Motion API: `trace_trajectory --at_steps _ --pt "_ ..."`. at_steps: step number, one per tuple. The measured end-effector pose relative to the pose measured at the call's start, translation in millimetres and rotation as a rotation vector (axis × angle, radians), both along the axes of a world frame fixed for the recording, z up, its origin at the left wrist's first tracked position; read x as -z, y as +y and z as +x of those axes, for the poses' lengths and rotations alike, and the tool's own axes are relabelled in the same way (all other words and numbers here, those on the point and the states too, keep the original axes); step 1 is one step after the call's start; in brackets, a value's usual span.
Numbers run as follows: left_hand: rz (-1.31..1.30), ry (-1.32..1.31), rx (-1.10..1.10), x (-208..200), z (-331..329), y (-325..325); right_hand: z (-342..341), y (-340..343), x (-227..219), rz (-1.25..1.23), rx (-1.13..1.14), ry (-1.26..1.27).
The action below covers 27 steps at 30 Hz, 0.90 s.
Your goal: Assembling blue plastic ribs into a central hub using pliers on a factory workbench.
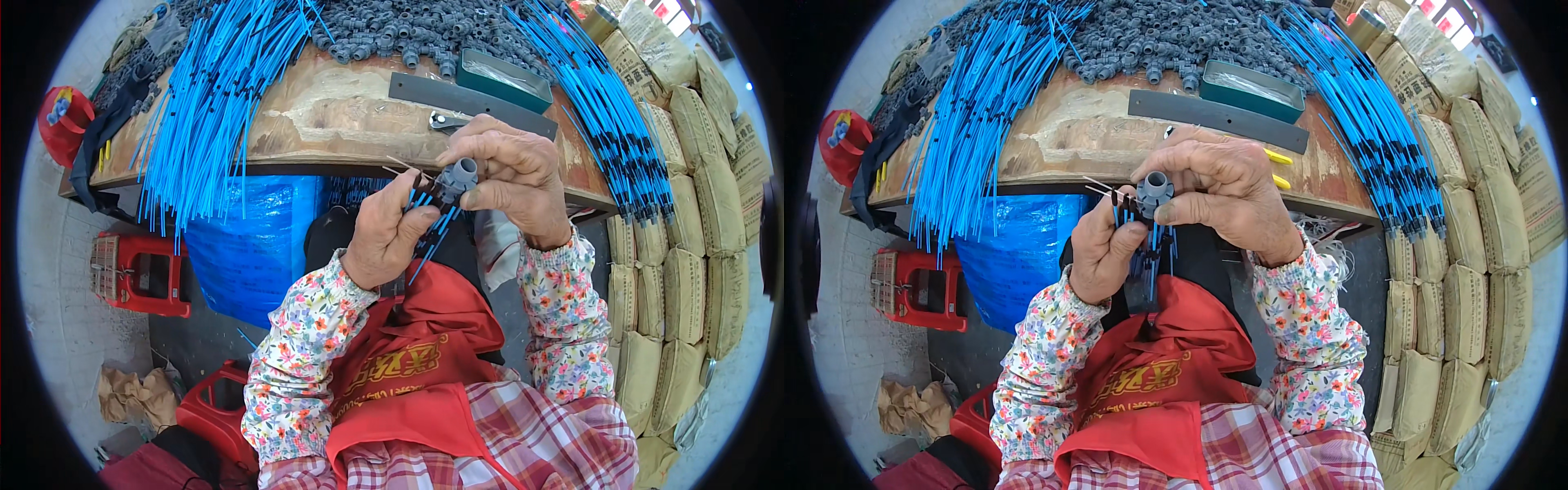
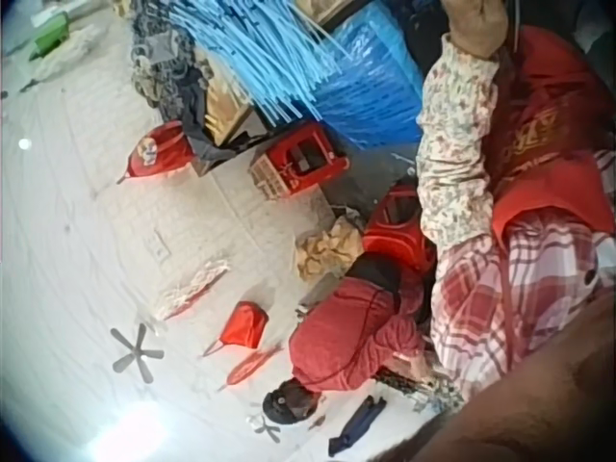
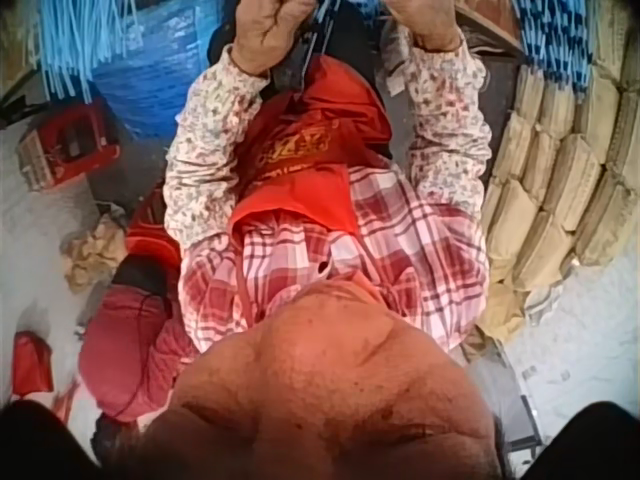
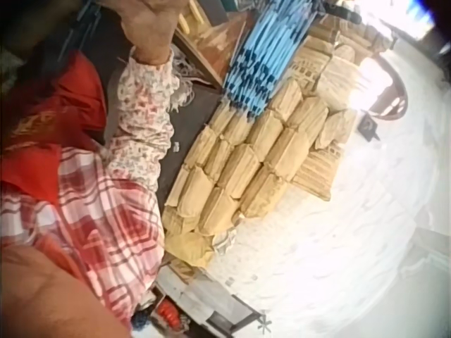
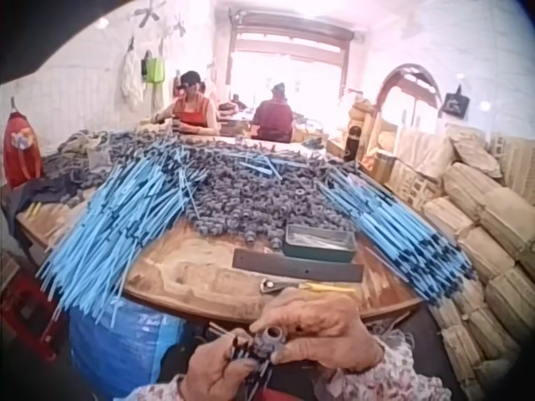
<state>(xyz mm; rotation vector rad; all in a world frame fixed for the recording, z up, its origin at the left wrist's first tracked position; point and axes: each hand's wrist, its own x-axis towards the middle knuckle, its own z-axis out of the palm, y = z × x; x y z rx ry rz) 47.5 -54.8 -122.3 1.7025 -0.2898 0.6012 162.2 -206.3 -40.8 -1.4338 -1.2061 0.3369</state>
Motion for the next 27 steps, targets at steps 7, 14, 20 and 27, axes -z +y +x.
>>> trace_trajectory --at_steps 7,14,20,27 --pt "-0.219 0.027 0.072 2.0 -4.6 -4.6 1.8 4.6 6.1 0.057 -0.069 0.069" --pt "-0.202 0.057 0.069 -5.3 -4.0 -2.5 -2.1 2.8 6.4 0.009 -0.016 0.070" --pt "-0.192 0.127 0.011 -14.2 -11.0 -3.1 -13.5 6.0 10.1 0.074 0.122 -0.332" --pt "-0.047 0.113 -0.106 -21.9 -17.1 -6.8 -39.9 11.8 32.1 0.164 0.344 0.029"
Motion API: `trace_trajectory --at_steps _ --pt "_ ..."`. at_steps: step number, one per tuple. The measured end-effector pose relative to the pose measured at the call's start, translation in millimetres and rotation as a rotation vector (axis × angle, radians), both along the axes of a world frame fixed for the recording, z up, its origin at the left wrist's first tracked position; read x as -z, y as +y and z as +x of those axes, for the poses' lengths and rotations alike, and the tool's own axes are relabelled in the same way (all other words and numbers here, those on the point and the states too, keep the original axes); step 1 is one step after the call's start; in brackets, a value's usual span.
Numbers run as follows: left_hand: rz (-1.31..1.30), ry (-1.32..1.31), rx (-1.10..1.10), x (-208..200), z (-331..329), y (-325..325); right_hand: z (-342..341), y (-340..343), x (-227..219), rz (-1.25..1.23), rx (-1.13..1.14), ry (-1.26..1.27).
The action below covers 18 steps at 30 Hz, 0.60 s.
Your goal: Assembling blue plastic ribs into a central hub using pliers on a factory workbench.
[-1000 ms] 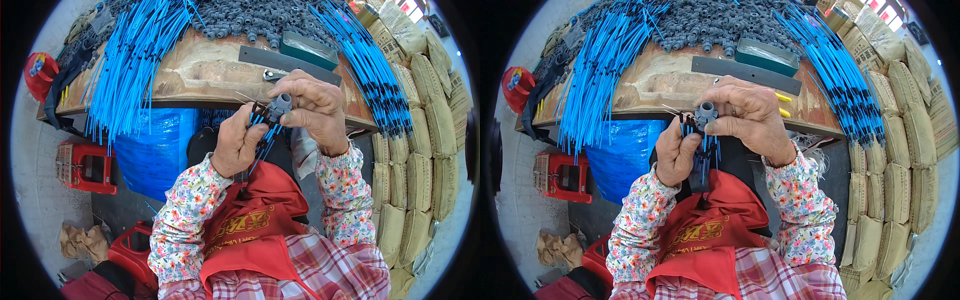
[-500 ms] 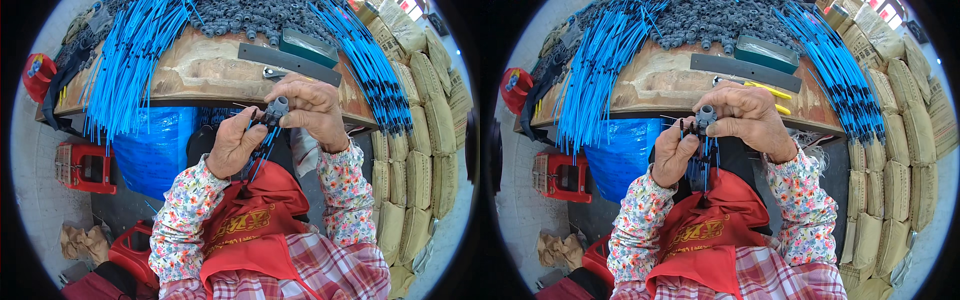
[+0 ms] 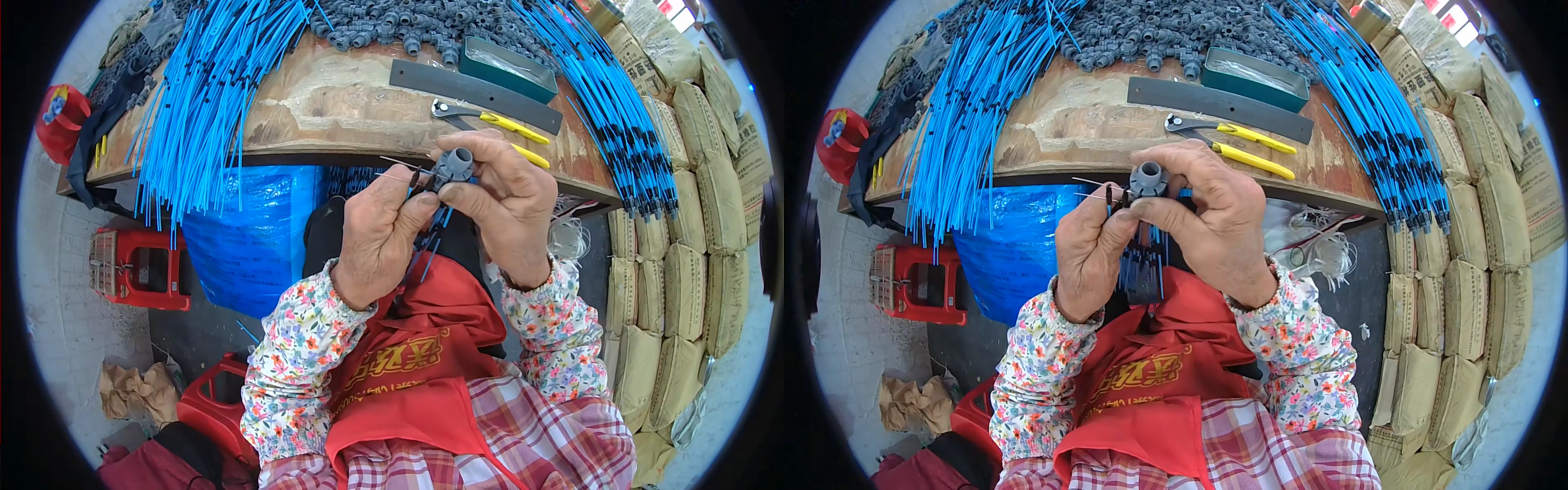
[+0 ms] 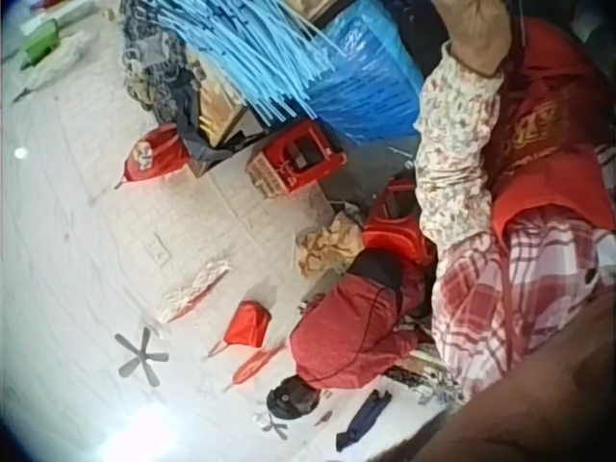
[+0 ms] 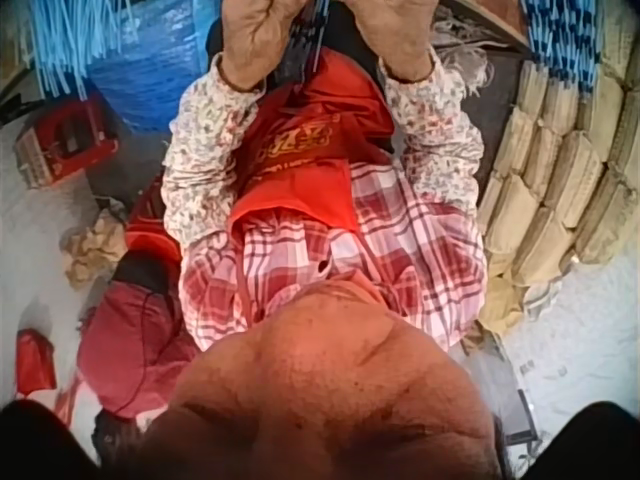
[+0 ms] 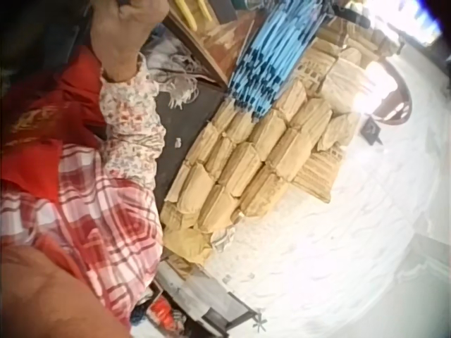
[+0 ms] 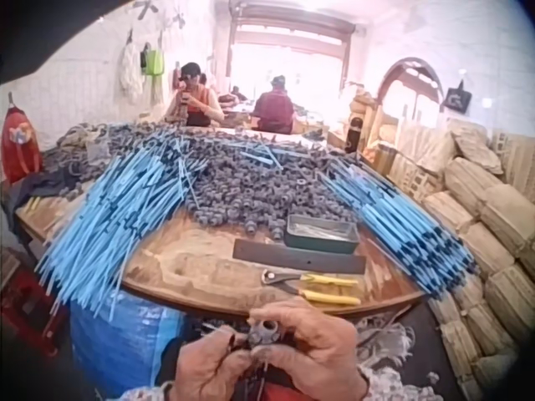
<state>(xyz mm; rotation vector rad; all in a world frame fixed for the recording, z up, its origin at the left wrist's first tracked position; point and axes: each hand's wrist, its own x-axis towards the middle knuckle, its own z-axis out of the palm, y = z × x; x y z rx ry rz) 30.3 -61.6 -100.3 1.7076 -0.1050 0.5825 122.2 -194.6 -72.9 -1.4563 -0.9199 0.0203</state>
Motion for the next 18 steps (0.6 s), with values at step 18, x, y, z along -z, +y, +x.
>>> trace_trajectory --at_steps 18 --pt "0.190 -0.124 0.118 17.4 10.6 17.8 24.2 -4.6 -12.0 -0.073 -0.301 -0.127"
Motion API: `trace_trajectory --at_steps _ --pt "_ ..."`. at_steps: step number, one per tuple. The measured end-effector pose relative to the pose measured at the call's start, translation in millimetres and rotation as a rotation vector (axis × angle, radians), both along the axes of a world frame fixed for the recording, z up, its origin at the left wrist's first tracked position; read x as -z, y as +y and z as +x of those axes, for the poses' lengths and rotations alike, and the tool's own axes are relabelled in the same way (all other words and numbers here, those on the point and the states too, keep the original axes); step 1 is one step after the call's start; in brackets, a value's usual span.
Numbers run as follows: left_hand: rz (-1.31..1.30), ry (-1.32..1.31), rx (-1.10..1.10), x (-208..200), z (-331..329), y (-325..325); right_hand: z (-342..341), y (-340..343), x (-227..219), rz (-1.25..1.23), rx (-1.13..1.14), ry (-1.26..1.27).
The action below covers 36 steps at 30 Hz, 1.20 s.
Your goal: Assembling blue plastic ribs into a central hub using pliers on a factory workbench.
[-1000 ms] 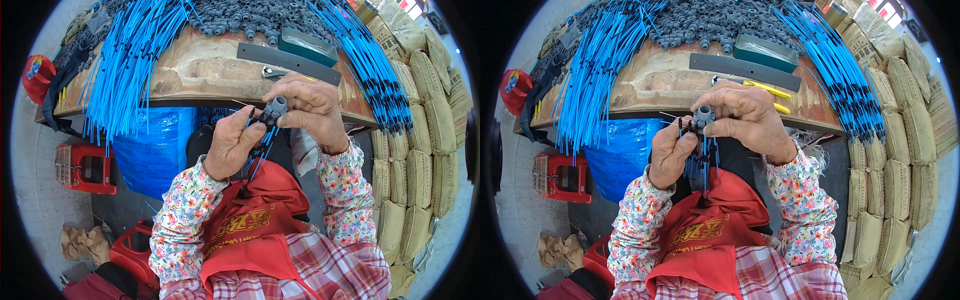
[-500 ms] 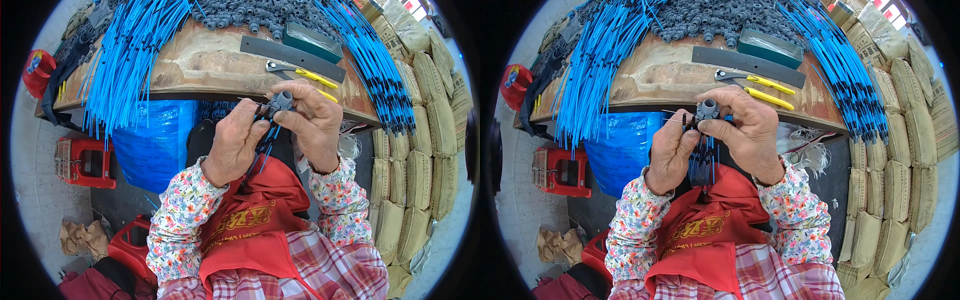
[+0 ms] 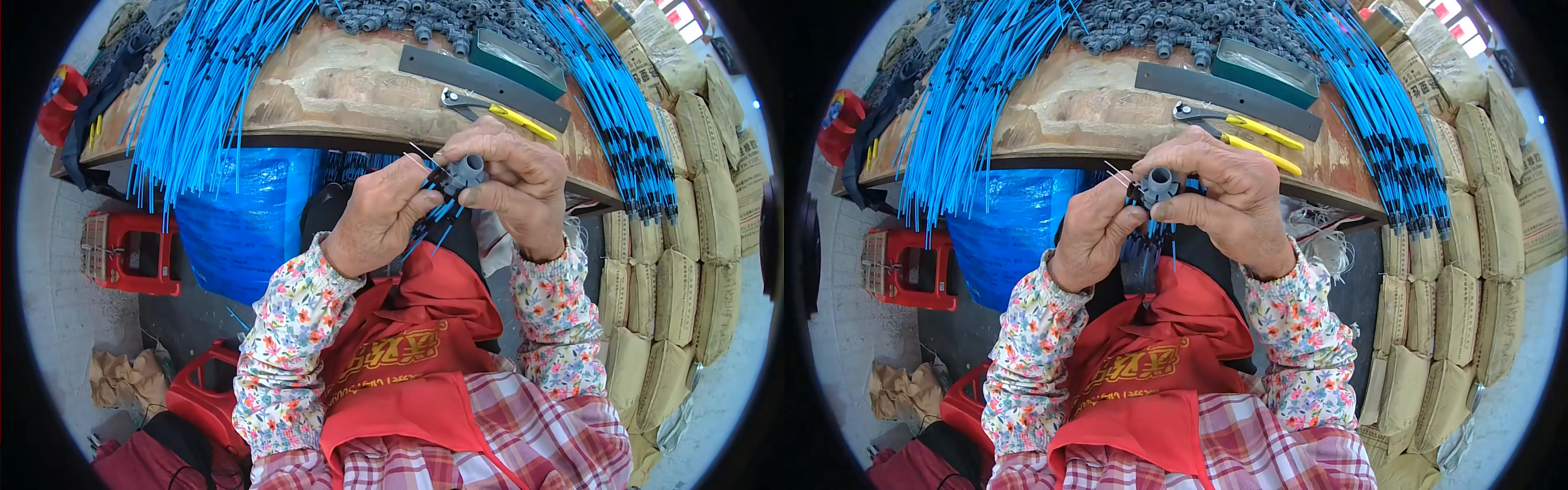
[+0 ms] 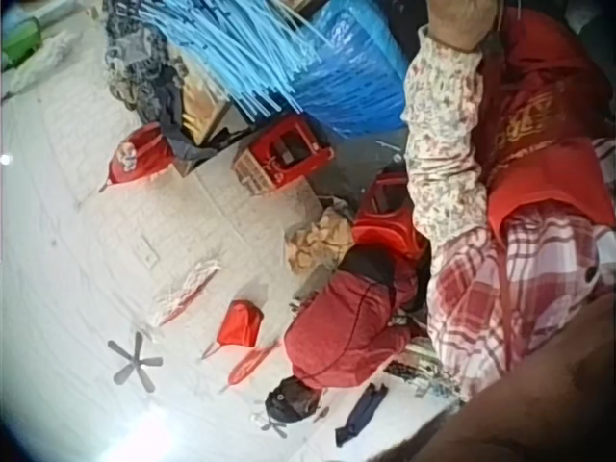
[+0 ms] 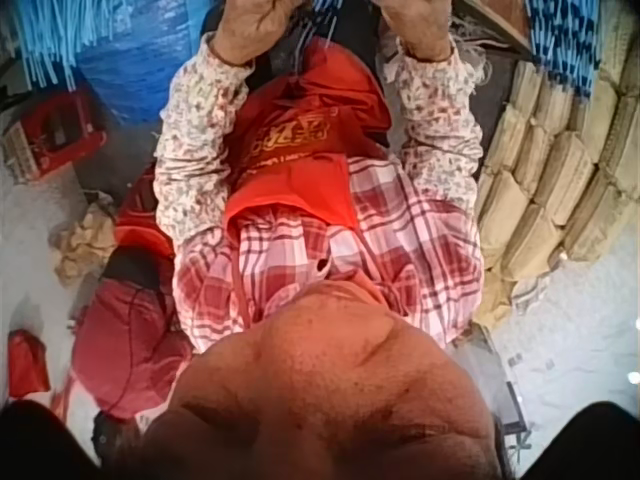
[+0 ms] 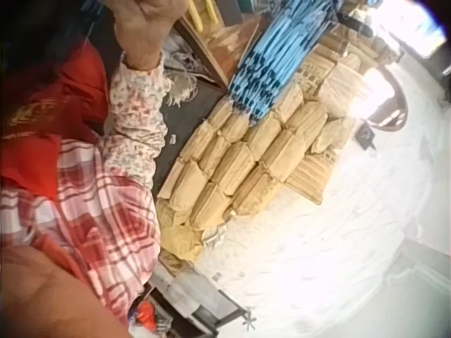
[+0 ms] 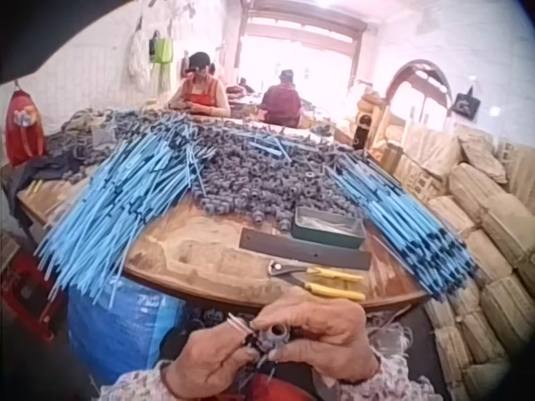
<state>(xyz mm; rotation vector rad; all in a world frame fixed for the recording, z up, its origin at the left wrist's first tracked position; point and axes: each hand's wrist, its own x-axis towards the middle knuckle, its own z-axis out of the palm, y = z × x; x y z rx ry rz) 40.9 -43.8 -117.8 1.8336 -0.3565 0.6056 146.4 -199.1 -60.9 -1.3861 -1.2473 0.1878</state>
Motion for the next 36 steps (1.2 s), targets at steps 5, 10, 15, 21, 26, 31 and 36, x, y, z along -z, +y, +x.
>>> trace_trajectory --at_steps 5,10,15,21,26,31,36 --pt "0.036 -0.068 -0.057 -5.0 -1.1 -3.1 5.7 1.2 0.5 -0.022 -0.075 -0.029" --pt "0.282 0.074 -0.254 -14.4 -11.0 -15.5 -7.3 -3.1 -0.3 -0.132 0.104 0.153" --pt "0.424 0.160 -0.176 -17.7 -13.4 -3.6 -18.6 -2.4 -0.9 -0.131 0.193 0.111" --pt "-0.086 -0.076 0.139 -9.9 -1.8 9.8 -16.2 -5.6 -7.3 -0.006 0.069 -0.005" --pt "-0.387 0.092 0.274 -5.0 -5.6 1.1 -9.3 -9.9 -14.7 0.014 -0.035 -0.148" --pt "-0.461 0.251 0.278 -12.5 -10.0 0.8 -7.8 -16.1 -18.6 -0.056 -0.030 -0.244" --pt "-0.732 0.332 0.248 -12.0 -12.3 -13.0 -4.0 -19.6 -16.3 0.008 -0.080 -0.132"
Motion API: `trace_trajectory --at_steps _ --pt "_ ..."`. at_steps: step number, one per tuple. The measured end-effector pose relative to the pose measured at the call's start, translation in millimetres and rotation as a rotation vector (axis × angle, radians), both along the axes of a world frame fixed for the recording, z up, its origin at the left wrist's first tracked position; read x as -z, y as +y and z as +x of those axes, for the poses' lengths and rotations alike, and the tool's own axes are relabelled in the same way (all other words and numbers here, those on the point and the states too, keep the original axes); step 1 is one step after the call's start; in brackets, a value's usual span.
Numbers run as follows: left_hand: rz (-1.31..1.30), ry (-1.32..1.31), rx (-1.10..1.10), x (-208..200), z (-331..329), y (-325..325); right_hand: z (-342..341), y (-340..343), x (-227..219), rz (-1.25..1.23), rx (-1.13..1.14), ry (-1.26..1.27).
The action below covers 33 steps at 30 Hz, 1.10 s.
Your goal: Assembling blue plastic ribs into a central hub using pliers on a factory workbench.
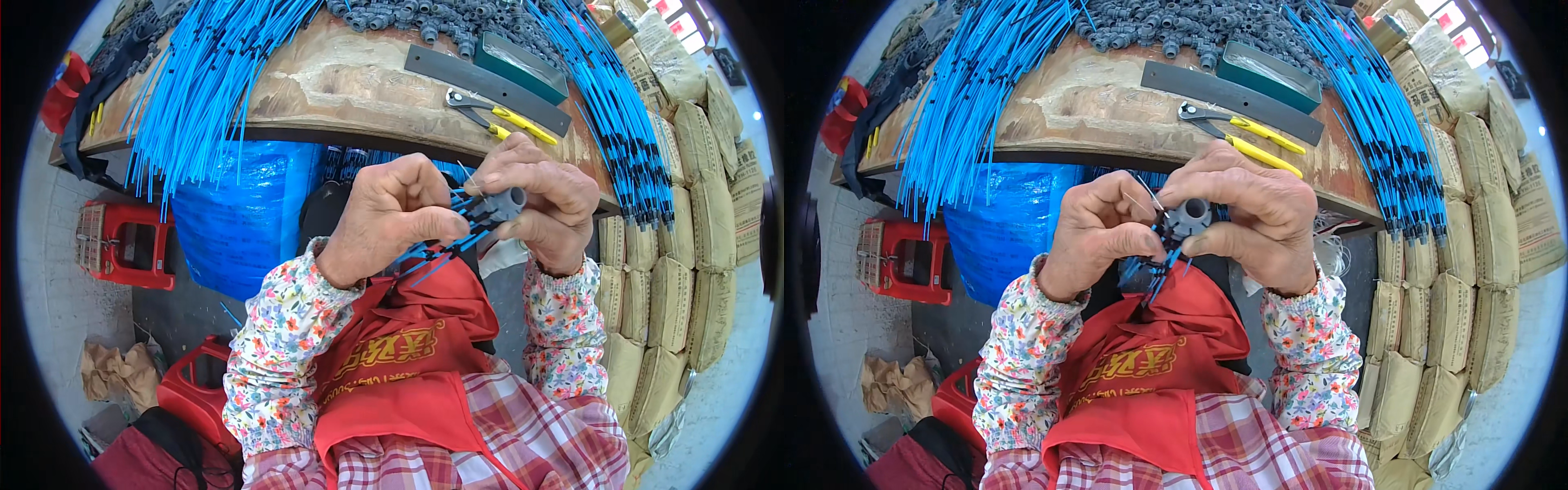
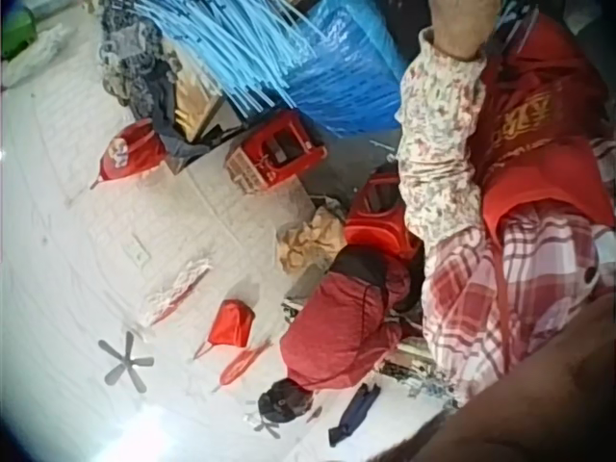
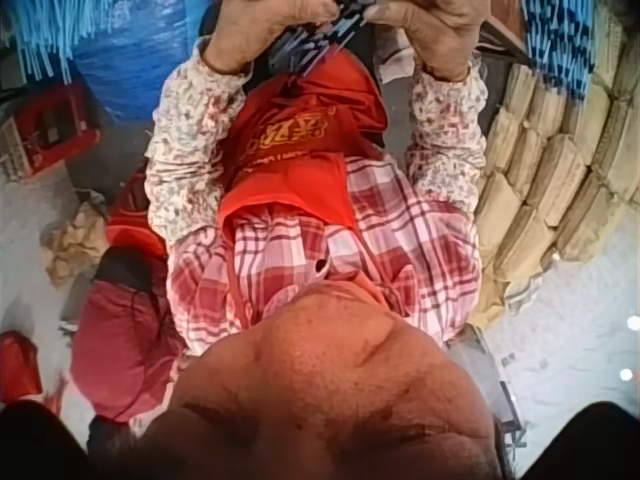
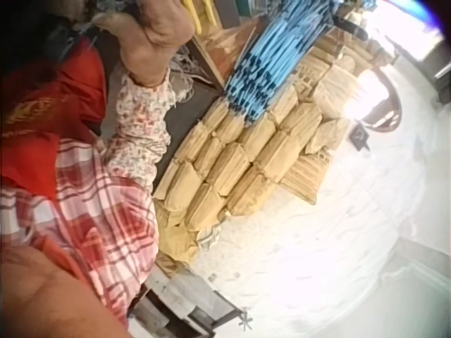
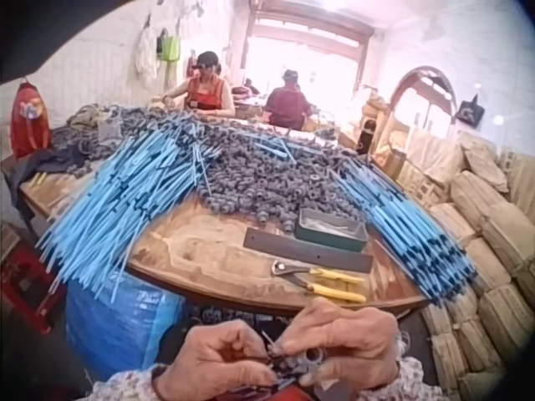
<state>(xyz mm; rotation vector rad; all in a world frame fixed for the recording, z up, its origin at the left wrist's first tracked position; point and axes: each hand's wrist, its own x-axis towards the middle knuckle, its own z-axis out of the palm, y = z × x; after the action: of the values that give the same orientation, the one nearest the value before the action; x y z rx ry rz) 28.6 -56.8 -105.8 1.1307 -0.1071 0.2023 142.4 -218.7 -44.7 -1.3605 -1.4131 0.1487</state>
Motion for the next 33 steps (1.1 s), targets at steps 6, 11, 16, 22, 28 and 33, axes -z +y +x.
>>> trace_trajectory --at_steps 6,11,16,22,28,33 --pt "0.305 -0.320 -0.168 7.3 6.2 -10.8 9.8 -9.3 2.8 0.110 -0.058 0.237" --pt "0.677 -0.465 -0.496 5.0 6.8 -21.3 15.0 -8.9 12.4 0.181 -0.105 0.374" --pt "0.664 -0.325 -0.373 2.4 5.3 -18.4 20.3 -5.1 14.2 0.201 -0.158 0.419" --pt "0.640 -0.428 -0.285 2.7 11.4 -8.0 30.0 3.5 16.8 0.210 -0.232 0.384" --pt "0.725 -0.482 -0.293 3.4 17.1 -5.4 38.5 12.3 20.8 0.206 -0.334 0.478" --pt "0.733 -0.477 -0.302 2.7 19.1 -1.9 36.1 13.8 20.1 0.167 -0.283 0.540"
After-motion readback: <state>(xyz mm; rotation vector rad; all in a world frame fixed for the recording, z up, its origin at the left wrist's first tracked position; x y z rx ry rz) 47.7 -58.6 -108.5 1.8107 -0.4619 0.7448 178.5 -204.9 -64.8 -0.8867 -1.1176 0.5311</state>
